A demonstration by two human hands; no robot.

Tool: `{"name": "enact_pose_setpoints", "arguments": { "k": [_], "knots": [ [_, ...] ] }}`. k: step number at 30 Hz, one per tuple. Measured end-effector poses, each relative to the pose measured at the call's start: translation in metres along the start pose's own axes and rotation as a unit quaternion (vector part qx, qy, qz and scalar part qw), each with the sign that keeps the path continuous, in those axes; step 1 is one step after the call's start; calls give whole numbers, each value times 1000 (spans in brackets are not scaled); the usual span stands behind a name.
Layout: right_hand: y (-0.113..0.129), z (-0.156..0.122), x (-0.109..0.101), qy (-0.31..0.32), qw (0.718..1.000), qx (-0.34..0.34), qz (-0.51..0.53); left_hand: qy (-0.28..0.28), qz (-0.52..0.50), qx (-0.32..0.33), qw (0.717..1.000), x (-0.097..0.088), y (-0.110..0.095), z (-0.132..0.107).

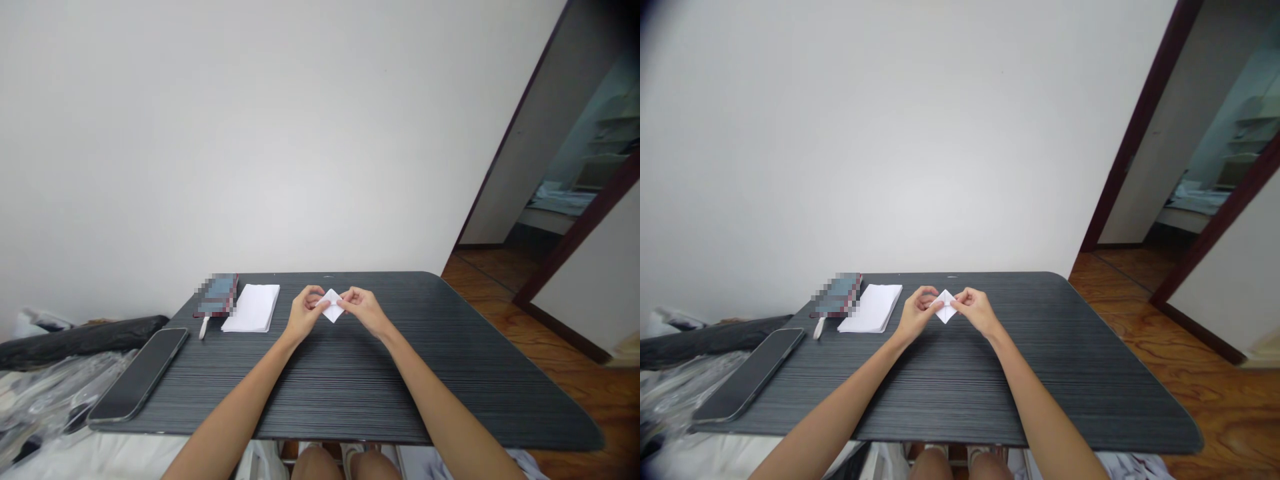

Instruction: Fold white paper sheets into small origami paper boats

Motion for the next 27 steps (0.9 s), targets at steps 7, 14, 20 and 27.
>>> {"name": "enact_pose_setpoints", "arguments": {
  "k": [7, 14, 20, 27],
  "knots": [
    [-7, 2, -2, 29, 999, -3, 42, 34, -44, -29, 998, 2, 0, 1],
    [-4, 1, -2, 50, 998, -12, 33, 51, -17, -31, 998, 0, 2, 2],
    [0, -1, 5, 50, 998, -10, 27, 22, 20, -50, 998, 1, 3, 2],
    [0, -1, 5, 51, 998, 8, 37, 1, -2, -75, 997, 0, 3, 2]
  ]
}}
Point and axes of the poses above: each hand's wrist, its own z-axis towards the middle knuckle, its own x-axis out of the palm, y = z × x, the point moved 3 cm from there along z, towards the middle knuckle, and after that the axes turned 12 degrees about -z, right-handed, at the moved point
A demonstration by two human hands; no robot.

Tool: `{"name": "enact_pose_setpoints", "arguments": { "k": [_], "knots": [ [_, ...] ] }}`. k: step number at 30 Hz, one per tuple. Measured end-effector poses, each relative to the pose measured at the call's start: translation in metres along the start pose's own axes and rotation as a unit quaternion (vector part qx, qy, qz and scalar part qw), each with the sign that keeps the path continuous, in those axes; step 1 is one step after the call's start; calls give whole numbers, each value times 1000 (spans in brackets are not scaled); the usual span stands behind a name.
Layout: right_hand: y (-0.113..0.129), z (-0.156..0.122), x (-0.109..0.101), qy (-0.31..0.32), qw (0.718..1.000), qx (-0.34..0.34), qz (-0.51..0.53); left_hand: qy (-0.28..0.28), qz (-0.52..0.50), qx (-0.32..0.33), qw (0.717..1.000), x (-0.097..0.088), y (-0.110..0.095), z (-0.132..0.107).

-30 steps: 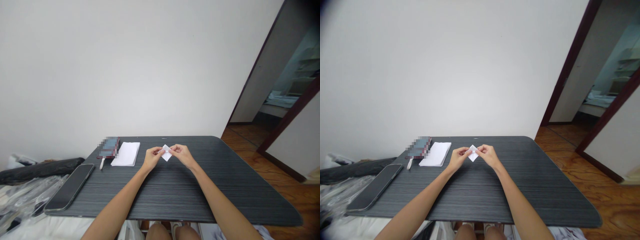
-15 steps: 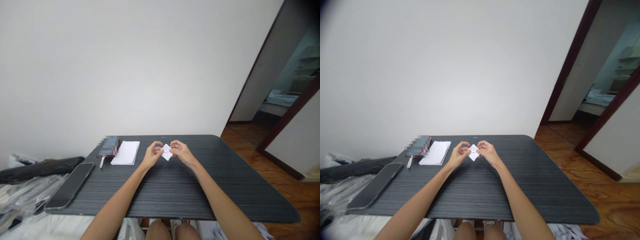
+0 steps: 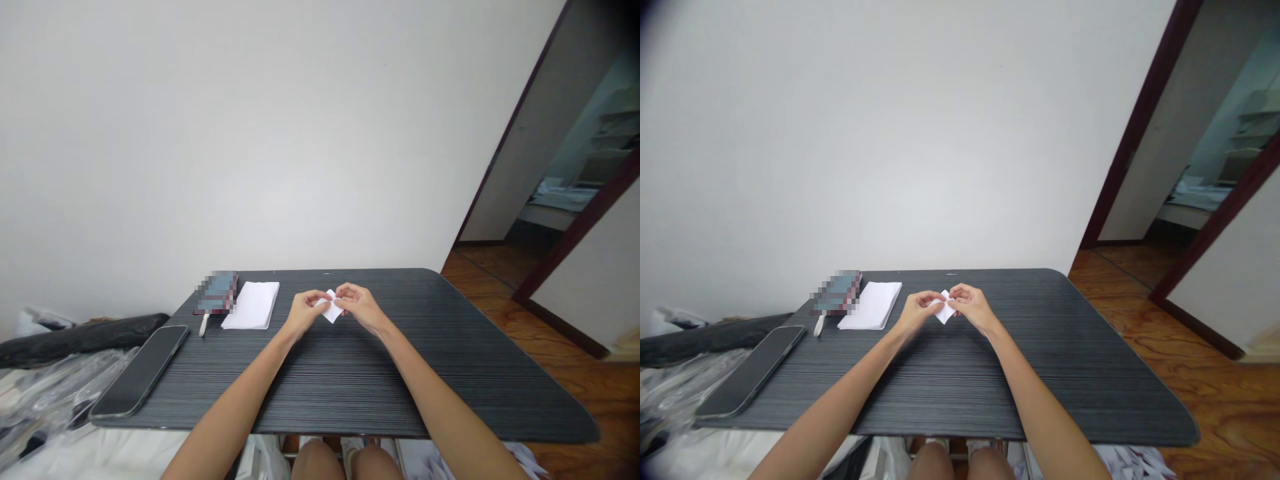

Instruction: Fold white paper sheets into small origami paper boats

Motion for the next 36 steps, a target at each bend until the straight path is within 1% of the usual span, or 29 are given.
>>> {"name": "enact_pose_setpoints", "arguments": {
  "k": [2, 7, 10, 12, 13, 14, 16, 17, 19, 22, 24, 25, 28, 30, 32, 36],
  "knots": [
    [2, -1, -3, -8, 1000, 11, 3, 15, -20, -13, 1000, 0, -1, 0],
    [8, -2, -11, -31, 999, 30, 18, 84, -56, -23, 995, 0, -6, 0],
    [9, -2, -14, -45, 998, 34, 19, 110, -15, -5, 994, -3, -10, -1],
    [8, -1, -15, -56, 997, 36, 26, 135, 61, 42, 988, -4, -15, -4],
    [7, -1, -14, -54, 997, 39, 31, 149, 110, 75, 980, -4, -18, -5],
    [7, -1, -13, -44, 998, 40, 36, 148, 158, 115, 970, -5, -21, -7],
    [7, -2, -9, -7, 999, 38, 37, 131, 234, 181, 946, -5, -26, -9],
    [7, -3, -7, 14, 999, 34, 29, 117, 260, 203, 937, -5, -28, -10],
    [8, -5, -5, 41, 999, 21, -14, 100, 291, 219, 926, -5, -29, -10],
    [6, -5, -5, 49, 993, 3, -112, 94, 320, 195, 922, -5, -29, -9],
    [5, -5, -4, 65, 987, -9, -147, 103, 314, 160, 930, -4, -27, -9],
    [5, -5, -3, 76, 986, -12, -151, 110, 295, 137, 939, -4, -26, -9],
    [8, -7, 0, 108, 985, -11, -131, 128, 189, 52, 972, -4, -20, -7],
    [11, -9, 0, 122, 987, -15, -107, 132, 119, 14, 984, -4, -17, -5],
    [13, -10, -1, 125, 989, -21, -78, 135, 68, 2, 988, -4, -16, -3],
    [12, -9, -3, 90, 996, -12, -4, 127, -12, -6, 992, -4, -18, -3]
  ]
}}
Point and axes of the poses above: each hand's wrist, its own z-axis towards the middle knuckle, its own x-axis out of the palm, y = z × x, the point moved 3 cm from there along z, towards the middle knuckle, and after that the axes turned 12 degrees about -z, right-handed, at the moved point
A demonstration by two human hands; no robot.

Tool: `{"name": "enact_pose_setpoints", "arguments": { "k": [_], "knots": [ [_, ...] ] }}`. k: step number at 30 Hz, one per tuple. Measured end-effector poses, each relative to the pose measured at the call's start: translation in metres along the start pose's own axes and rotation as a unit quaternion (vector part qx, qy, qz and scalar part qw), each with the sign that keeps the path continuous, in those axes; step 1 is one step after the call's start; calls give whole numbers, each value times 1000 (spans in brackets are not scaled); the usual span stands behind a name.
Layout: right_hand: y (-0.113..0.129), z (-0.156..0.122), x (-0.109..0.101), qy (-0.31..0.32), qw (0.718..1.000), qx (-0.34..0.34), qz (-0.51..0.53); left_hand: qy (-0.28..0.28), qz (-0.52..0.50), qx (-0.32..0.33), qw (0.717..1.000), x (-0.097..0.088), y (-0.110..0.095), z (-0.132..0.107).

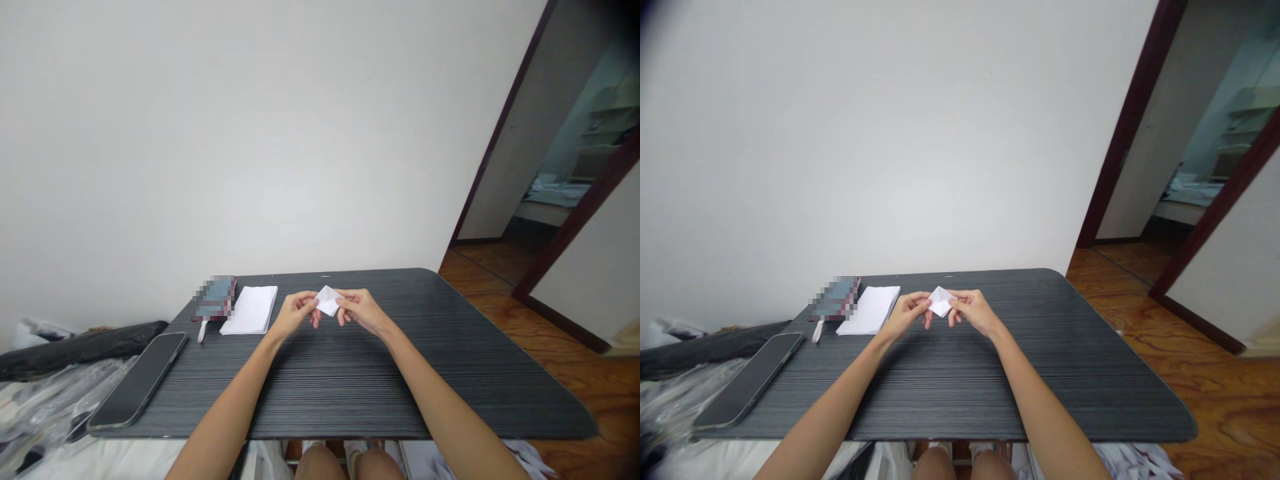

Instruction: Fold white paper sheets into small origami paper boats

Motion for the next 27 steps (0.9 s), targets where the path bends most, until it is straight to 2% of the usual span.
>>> {"name": "enact_pose_setpoints", "arguments": {
  "k": [5, 10, 17, 21, 24, 27],
  "knots": [
    [1, 0, 1, -5, 997, 13, 72, -29, -82, -9, 996, 2, -1, -3],
    [5, -3, 3, 19, 995, 12, 97, -24, -161, -36, 986, 3, 0, -5],
    [-1, -3, 5, 11, 994, 21, 111, -32, -197, -56, 978, 3, 4, -4],
    [-3, -1, 5, 15, 997, 17, 74, -46, -121, -40, 991, 2, 6, -3],
    [-7, 1, 2, -7, 1000, 10, -5, -28, -7, -22, 999, 0, 6, -2],
    [-13, 4, 1, -17, 997, 7, -75, -8, 136, 7, 991, -3, 4, -2]
  ]
}}
Point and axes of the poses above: each hand's wrist, its own z-axis towards the middle knuckle, its own x-axis out of the palm, y = z × x, the point moved 3 cm from there along z, towards the middle knuckle, and after that the axes turned 12 degrees about -z, right-handed, at the moved point
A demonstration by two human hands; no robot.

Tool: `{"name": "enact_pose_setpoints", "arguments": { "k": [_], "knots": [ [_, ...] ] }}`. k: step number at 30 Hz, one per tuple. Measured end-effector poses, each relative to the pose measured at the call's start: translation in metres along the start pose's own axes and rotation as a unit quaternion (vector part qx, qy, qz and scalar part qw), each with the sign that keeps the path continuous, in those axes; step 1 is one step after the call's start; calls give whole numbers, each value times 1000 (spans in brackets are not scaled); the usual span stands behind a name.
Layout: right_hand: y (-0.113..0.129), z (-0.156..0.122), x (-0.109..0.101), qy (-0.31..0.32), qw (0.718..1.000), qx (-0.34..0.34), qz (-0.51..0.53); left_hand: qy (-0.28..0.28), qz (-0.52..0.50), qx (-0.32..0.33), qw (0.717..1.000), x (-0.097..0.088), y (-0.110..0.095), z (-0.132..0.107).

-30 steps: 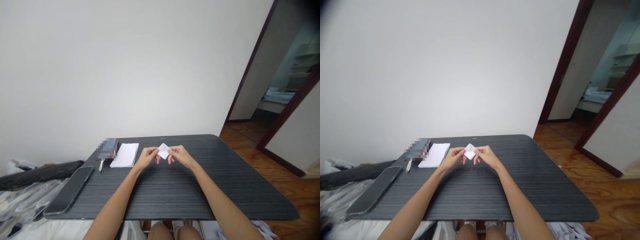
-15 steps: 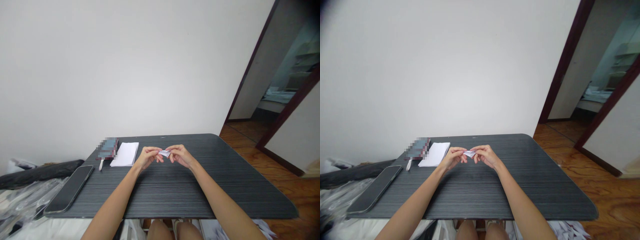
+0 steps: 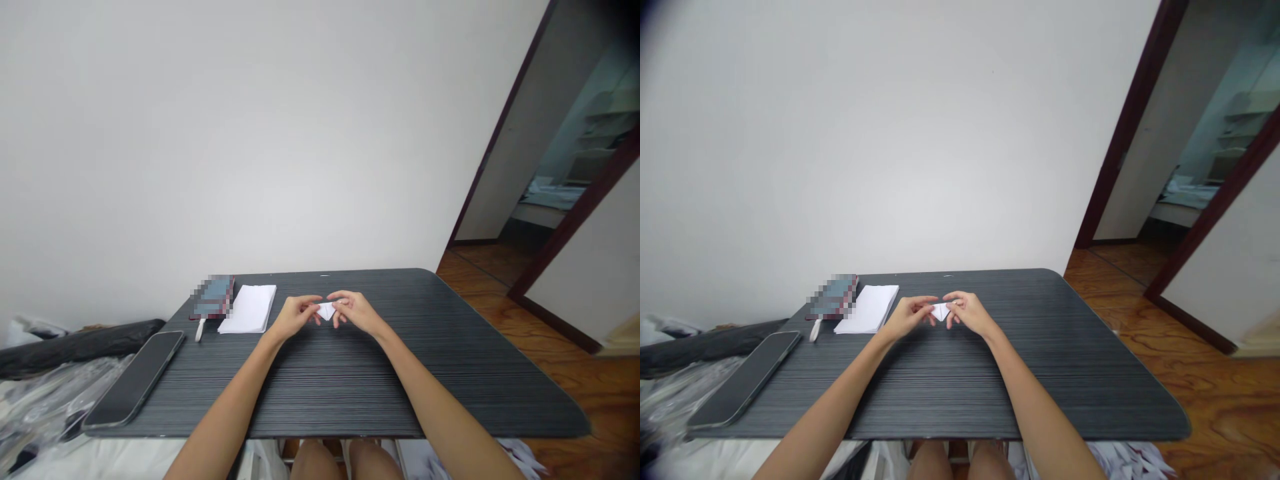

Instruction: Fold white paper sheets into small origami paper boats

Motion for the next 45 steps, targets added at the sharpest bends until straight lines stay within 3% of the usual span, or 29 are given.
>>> {"name": "enact_pose_setpoints", "arguments": {
  "k": [4, 14, 21, 24, 29, 35, 40, 45],
  "knots": [
    [-2, 1, 0, 0, 999, -14, -32, 4, 127, 52, 990, -3, -2, -1],
    [2, 2, -4, -65, 996, -36, -41, -32, 210, 117, 970, 0, -7, -2],
    [0, 2, 8, -44, 998, -39, -4, -14, 307, 123, 943, 8, -9, -4],
    [-1, 4, 8, -49, 998, -29, 9, 10, 278, 100, 955, 9, -7, -3],
    [-6, 7, 5, -61, 998, -12, 9, 63, 147, 11, 987, 5, 4, -2],
    [-5, 6, -2, -81, 995, -36, -44, 25, 137, -22, 990, -11, 6, -2],
    [1, 4, 5, -67, 993, -70, -63, 69, 20, -56, 996, 1, 6, -2],
    [-1, 6, 11, -122, 989, -59, -63, 59, -23, -60, 996, 6, 17, 1]
  ]
}}
Point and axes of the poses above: each hand's wrist, its own z-axis towards the middle knuckle, its own x-axis out of the palm, y = z × x, the point moved 3 cm from there along z, towards the middle knuckle, and after that the axes turned 12 degrees about -z, right-handed, at the moved point
